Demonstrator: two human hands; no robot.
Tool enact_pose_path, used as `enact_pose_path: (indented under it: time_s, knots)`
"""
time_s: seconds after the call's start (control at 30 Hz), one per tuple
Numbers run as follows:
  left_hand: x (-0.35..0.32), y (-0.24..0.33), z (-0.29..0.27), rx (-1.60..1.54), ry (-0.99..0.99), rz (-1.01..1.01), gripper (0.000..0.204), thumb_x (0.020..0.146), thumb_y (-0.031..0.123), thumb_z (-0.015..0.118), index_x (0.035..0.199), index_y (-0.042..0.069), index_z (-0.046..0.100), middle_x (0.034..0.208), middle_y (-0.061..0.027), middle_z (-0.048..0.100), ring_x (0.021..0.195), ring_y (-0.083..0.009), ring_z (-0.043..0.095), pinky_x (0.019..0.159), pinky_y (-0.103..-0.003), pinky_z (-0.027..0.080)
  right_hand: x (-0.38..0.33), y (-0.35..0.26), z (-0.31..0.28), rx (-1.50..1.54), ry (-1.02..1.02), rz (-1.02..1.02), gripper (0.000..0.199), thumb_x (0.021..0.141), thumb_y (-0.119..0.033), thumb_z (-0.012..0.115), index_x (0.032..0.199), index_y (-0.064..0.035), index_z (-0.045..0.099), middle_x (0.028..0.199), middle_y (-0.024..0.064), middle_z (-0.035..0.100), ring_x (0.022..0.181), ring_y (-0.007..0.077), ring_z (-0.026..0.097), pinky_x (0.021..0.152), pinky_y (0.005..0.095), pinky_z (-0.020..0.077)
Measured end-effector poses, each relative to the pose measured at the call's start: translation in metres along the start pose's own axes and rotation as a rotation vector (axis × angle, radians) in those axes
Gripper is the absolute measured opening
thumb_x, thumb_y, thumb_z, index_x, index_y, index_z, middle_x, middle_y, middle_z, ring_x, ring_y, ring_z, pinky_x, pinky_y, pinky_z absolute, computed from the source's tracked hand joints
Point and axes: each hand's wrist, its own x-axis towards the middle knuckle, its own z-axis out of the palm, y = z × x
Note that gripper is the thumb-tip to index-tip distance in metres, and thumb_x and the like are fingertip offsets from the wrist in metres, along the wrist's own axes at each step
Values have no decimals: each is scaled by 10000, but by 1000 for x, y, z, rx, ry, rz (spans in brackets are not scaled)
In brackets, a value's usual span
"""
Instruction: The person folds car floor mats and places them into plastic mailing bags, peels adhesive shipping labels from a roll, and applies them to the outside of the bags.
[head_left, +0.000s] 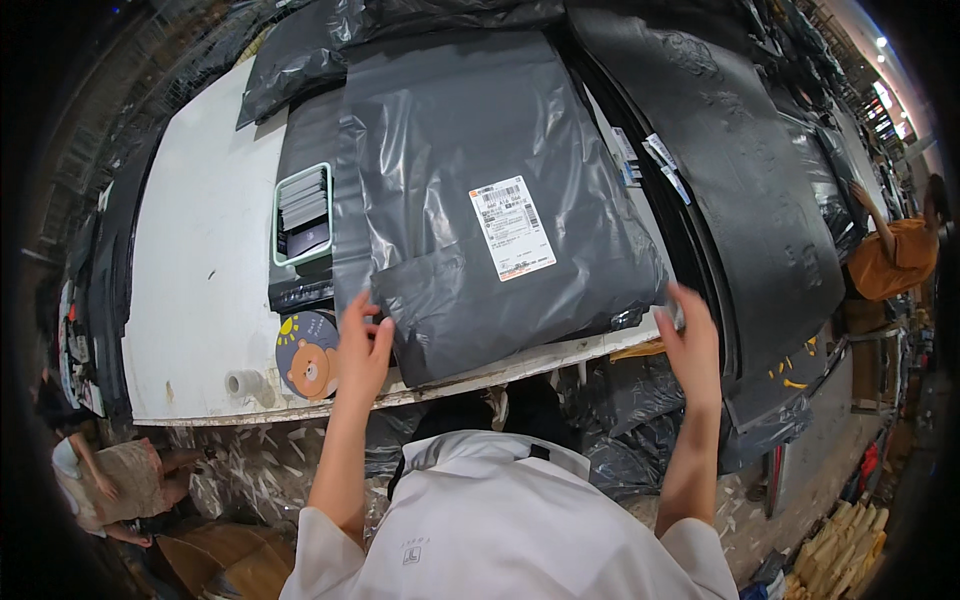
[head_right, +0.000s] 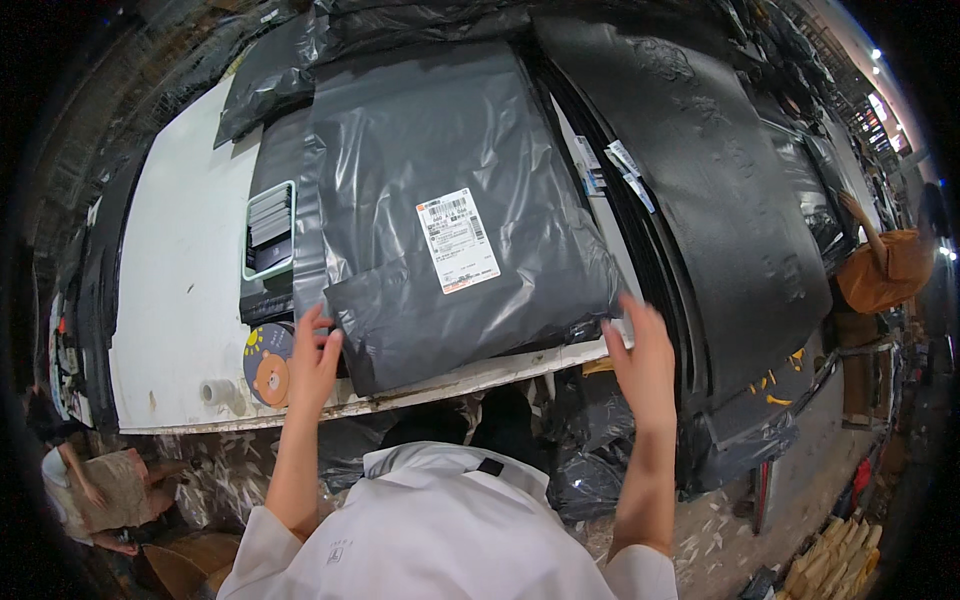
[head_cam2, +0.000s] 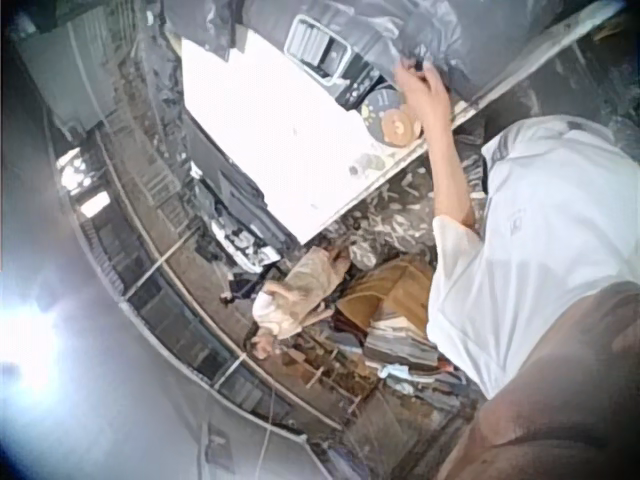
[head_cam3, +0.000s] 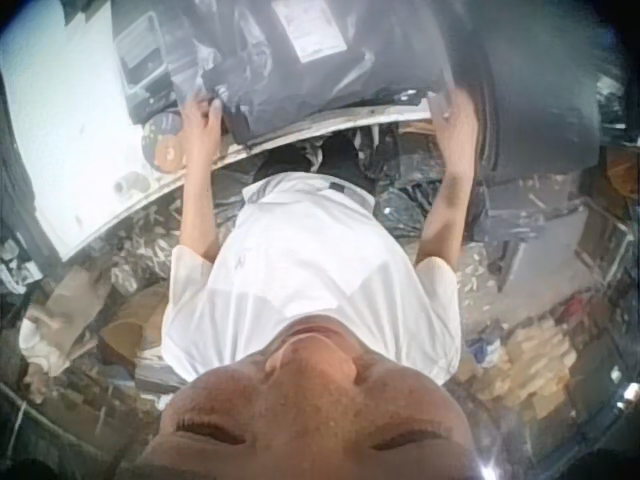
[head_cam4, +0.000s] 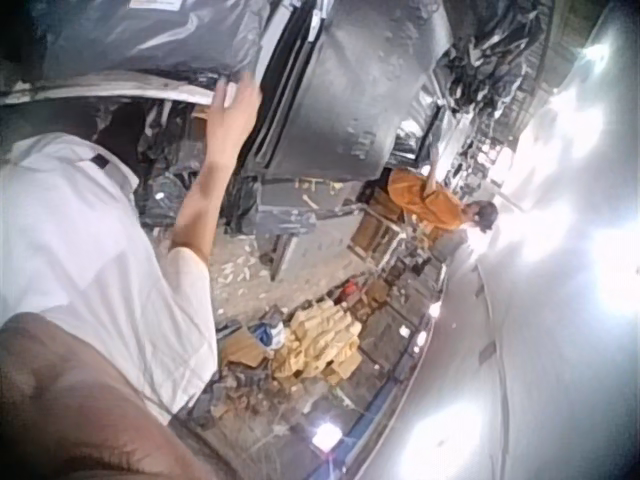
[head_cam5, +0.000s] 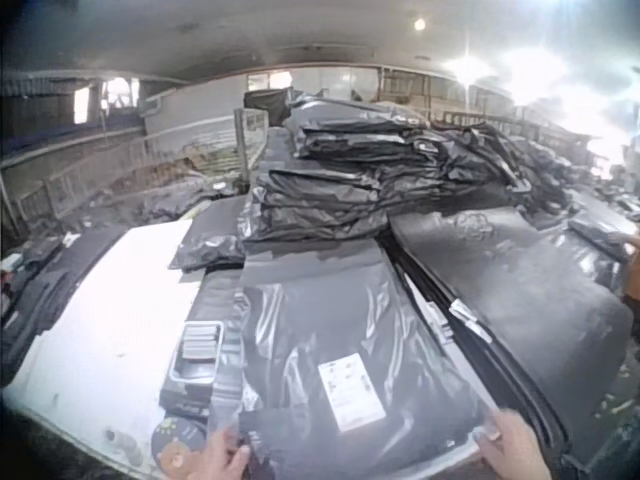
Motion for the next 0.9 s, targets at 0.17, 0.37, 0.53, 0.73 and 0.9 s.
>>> enact_pose_path:
  time_s: [0.17, 0.37, 0.53, 0.73, 0.9]
  knots:
    - [3, 7, 43, -65, -425, -317, 407, 884, 223, 512, 1196, -32, 457, 993, -130, 579, 824, -182, 552, 765, -280, 446, 93, 10, 46, 40, -235, 281, 393, 843, -296, 570, 1073, 21, 547, 872, 161, 596, 829, 276, 583, 751, 364, 456]
    - [-30, -42, -28, -194, -855, -503, 519, 862, 423, 522, 1066, -50, 581, 973, -65, 610, 898, -131, 550, 793, -260, 431, 72, 58, 47, 1265, -600, 652, 513, 769, -374, 653, 1127, -23, 542, 1032, 92, 598, 967, 155, 546, 829, 321, 431]
    - [-26, 6, -8, 319, -525, -82, 535, 806, 485, 536, 712, -35, 624, 663, -240, 587, 653, -392, 596, 595, -399, 469, 106, -70, 57, 902, -252, 316, 631, 710, -175, 690, 1226, 64, 420, 1171, 159, 519, 1027, 232, 514, 902, 324, 380]
    - [-24, 75, -87, -548, 146, 442, 696, 756, 233, 655, 1307, -11, 306, 1372, -161, 319, 1203, -271, 378, 1035, -364, 232, 126, -150, -58, 1109, 820, 61, 607, 783, -101, 605, 1318, 19, 344, 1270, 202, 443, 1061, 275, 517, 876, 338, 440]
    - [-56, 60, -99, -482, 425, 390, 559, 811, 189, 522, 1288, -25, 324, 1209, -156, 454, 1163, -251, 406, 984, -373, 296, 388, -261, 17, -260, 881, -340, 311, 859, -354, 480, 1012, -114, 607, 786, 137, 624, 715, 280, 610, 613, 385, 483]
